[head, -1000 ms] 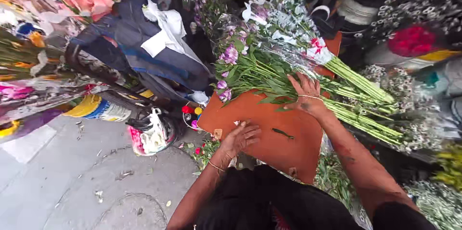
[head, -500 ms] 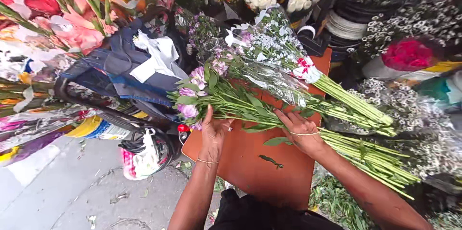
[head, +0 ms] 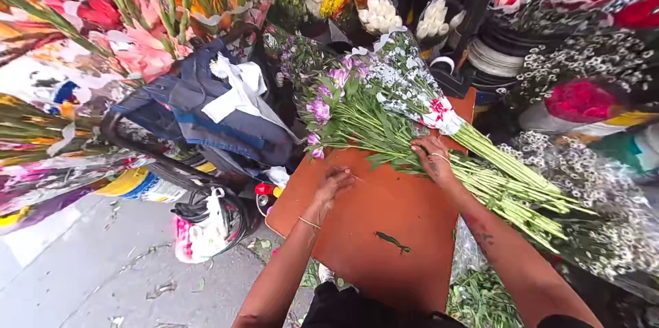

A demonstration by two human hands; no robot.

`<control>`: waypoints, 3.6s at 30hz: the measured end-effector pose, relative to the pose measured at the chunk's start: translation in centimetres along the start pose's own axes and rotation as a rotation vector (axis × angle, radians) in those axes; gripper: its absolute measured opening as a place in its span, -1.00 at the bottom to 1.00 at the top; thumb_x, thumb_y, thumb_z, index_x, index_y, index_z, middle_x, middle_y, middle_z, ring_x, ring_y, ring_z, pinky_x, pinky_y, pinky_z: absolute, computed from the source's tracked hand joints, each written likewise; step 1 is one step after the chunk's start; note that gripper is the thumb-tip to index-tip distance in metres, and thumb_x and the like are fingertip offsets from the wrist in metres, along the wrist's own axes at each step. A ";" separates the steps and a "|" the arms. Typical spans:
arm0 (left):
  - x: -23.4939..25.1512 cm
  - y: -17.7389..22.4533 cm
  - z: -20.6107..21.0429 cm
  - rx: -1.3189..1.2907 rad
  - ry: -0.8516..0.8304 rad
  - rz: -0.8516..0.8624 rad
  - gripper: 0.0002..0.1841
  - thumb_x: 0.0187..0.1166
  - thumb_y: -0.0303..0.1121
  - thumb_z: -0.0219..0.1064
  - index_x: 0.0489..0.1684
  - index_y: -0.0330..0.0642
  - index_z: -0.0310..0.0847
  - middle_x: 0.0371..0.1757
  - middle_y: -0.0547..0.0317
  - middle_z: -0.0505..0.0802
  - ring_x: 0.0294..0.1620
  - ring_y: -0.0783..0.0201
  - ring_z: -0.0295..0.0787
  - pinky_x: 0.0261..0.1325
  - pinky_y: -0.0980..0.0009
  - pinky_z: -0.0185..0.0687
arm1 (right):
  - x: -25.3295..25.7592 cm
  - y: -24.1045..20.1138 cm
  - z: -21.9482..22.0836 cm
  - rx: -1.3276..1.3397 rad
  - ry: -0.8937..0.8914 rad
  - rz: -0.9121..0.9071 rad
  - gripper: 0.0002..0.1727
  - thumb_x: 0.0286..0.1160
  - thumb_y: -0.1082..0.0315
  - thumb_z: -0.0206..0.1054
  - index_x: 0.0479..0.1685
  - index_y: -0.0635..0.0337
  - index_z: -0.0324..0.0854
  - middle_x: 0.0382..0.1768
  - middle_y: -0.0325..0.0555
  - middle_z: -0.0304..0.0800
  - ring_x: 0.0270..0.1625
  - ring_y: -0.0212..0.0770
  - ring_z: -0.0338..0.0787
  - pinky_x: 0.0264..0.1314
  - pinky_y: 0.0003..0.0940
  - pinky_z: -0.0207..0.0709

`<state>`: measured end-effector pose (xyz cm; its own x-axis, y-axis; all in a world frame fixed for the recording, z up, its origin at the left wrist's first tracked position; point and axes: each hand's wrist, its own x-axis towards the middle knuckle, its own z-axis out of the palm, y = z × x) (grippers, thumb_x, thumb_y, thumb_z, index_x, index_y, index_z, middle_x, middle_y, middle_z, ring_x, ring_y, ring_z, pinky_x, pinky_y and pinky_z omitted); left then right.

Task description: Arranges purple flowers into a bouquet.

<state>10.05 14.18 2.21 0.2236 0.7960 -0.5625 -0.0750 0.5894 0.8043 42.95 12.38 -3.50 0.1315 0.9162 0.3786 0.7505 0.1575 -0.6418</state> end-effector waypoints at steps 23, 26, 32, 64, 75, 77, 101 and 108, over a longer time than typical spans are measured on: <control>-11.5 3.0 -5.6 -0.580 -0.250 0.712 -0.66 0.87 -0.39 -0.12 -0.06 -0.27 0.63 -0.31 0.09 0.91 -0.52 0.43 0.77 -0.44 0.58 0.68 | -7.9 -28.5 -0.2 -0.633 -0.001 -0.382 -0.42 0.82 -0.02 0.00 -0.40 0.33 0.57 -0.67 0.15 0.62 -0.63 0.23 0.74 -0.68 0.08 0.51; -10.9 3.1 -9.2 -0.578 -0.120 0.741 -0.66 0.89 -0.38 -0.15 -0.08 -0.26 0.60 -0.34 0.12 0.90 -0.55 0.43 0.78 -0.48 0.59 0.69 | -11.8 -24.1 -2.8 -0.690 -0.090 -0.239 -0.40 0.80 -0.02 0.03 -0.37 0.40 0.58 -0.64 0.26 0.64 -0.59 0.36 0.75 -0.64 0.21 0.52; -10.1 2.1 -14.3 -0.481 -0.012 0.550 -0.64 0.91 -0.35 -0.16 -0.11 -0.27 0.59 -0.39 0.13 0.90 -0.59 0.42 0.78 -0.51 0.57 0.71 | -28.5 -10.1 -14.4 -0.788 -0.249 -0.050 -0.40 0.75 0.00 -0.05 -0.37 0.42 0.57 -0.56 0.29 0.68 -0.50 0.39 0.79 -0.55 0.25 0.57; -10.2 -13.0 -6.0 1.205 -0.023 1.125 -0.45 0.62 -0.09 0.36 0.49 -0.24 0.60 0.65 -0.11 0.58 0.77 -0.16 0.31 0.77 -0.25 0.07 | -21.5 -14.1 4.6 -0.259 -0.093 -0.097 -0.75 0.61 0.41 0.32 0.01 0.03 0.93 -0.30 0.24 0.75 -0.17 0.21 0.71 0.01 0.11 0.44; -6.0 -13.9 -9.1 1.367 -0.154 1.004 -0.21 0.59 0.27 0.20 0.68 -0.12 0.44 0.77 -0.02 0.44 0.84 -0.14 0.16 0.77 -0.34 -0.07 | -17.2 -15.3 4.3 -0.277 -0.187 -0.074 -0.64 0.64 0.12 0.25 -0.01 0.10 0.91 -0.21 0.09 0.90 -0.09 0.10 0.85 0.12 0.12 0.60; -5.9 -14.0 -9.1 1.396 -0.158 1.006 -0.21 0.62 0.29 0.15 0.69 -0.10 0.42 0.78 0.00 0.43 0.85 -0.11 0.16 0.77 -0.32 -0.06 | -12.9 -13.8 3.2 -0.399 -0.122 -0.088 -0.60 0.67 0.12 0.23 0.14 0.20 0.83 -0.04 0.25 0.86 0.05 0.31 0.81 0.13 0.30 0.55; -10.4 0.4 -6.4 -0.601 -0.419 0.767 -0.72 0.84 -0.36 0.05 -0.06 -0.22 0.73 -0.22 0.14 0.93 -0.38 0.45 0.81 -0.28 0.55 0.71 | -10.5 -26.8 -2.0 -0.705 -0.096 -0.293 -0.35 0.84 -0.08 -0.10 -0.41 0.32 0.55 -0.62 0.18 0.62 -0.60 0.22 0.73 -0.69 0.03 0.45; -9.0 0.5 -8.7 -0.441 -0.302 0.476 -0.66 0.86 -0.43 -0.10 -0.12 -0.34 0.65 -0.29 0.05 0.91 -0.44 0.36 0.82 -0.30 0.51 0.75 | -26.8 -12.1 -16.9 -0.866 -0.314 0.175 -0.38 0.78 -0.02 -0.01 -0.09 0.50 0.61 -0.25 0.56 0.72 -0.25 0.61 0.79 -0.38 0.47 0.54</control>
<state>-0.49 8.48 6.01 0.3228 0.9456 -0.0408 -0.6032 0.2387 0.7610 41.33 -20.31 5.41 0.2016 0.9784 0.0450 0.9741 -0.2051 0.0956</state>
